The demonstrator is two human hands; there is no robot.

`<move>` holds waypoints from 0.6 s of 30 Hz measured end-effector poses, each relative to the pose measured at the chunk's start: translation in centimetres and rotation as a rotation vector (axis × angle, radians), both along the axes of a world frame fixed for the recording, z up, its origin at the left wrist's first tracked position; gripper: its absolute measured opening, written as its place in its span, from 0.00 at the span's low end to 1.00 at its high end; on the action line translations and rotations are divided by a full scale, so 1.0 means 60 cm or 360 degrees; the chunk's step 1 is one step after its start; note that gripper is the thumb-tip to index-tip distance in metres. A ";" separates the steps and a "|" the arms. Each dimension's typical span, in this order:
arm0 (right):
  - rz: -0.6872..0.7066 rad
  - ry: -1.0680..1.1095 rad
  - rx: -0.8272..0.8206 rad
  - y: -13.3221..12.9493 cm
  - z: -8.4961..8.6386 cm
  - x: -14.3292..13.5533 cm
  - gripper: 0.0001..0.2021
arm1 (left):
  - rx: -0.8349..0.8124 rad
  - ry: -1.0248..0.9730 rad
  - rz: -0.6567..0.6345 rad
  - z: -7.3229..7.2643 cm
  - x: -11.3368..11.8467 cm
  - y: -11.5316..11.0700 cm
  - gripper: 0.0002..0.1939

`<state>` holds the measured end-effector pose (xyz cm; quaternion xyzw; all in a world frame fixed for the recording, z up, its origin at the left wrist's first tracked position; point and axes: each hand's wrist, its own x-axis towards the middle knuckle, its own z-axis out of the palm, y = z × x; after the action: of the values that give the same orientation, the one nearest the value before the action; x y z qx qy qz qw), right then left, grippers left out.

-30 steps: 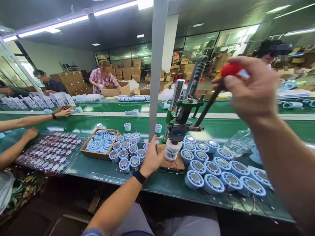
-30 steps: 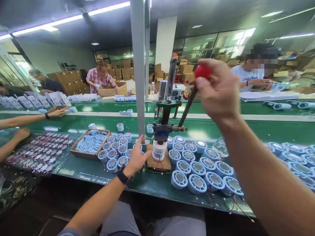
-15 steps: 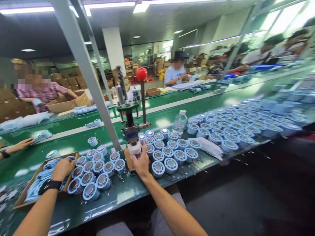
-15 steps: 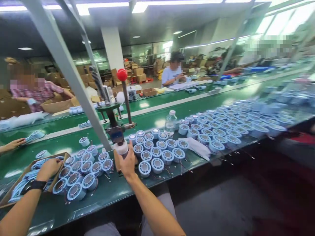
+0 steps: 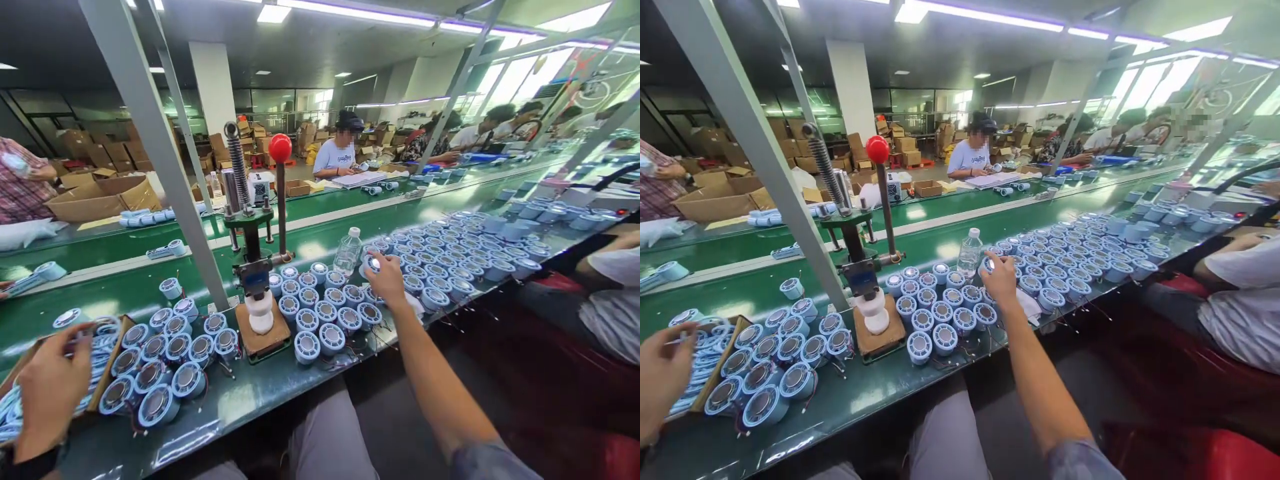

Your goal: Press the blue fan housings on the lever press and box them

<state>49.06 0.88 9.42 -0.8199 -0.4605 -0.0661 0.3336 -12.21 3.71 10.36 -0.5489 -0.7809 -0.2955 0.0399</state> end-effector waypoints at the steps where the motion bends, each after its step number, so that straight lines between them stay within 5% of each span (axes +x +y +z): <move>1: 0.0022 0.0000 -0.0092 0.021 0.005 0.023 0.23 | 0.0058 -0.0123 -0.0108 0.003 0.036 -0.026 0.22; 4: 0.0118 -0.0016 -0.0295 0.061 -0.001 0.045 0.20 | -0.0044 -0.0512 -0.0840 -0.016 0.142 -0.105 0.17; 6: 0.0176 -0.0048 -0.0381 0.070 -0.012 0.038 0.17 | -0.0186 -0.0644 -0.1293 -0.054 0.203 -0.149 0.17; 8: 0.0230 -0.0088 -0.0431 0.068 -0.017 0.029 0.15 | -0.0292 -0.0689 -0.1531 -0.105 0.251 -0.177 0.18; 13: 0.0285 -0.0254 -0.0405 0.058 0.012 -0.003 0.16 | -0.0120 -0.0478 -0.1253 -0.217 0.299 -0.183 0.19; 18: 0.0815 -0.0443 -0.0275 0.143 0.056 -0.127 0.13 | -0.0034 -0.0152 -0.1058 -0.249 0.295 -0.184 0.14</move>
<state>41.44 9.49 12.79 -0.6856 -0.6974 -0.0522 0.2021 5.49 -7.31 -4.59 -0.7594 -0.5632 -0.3097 -0.1010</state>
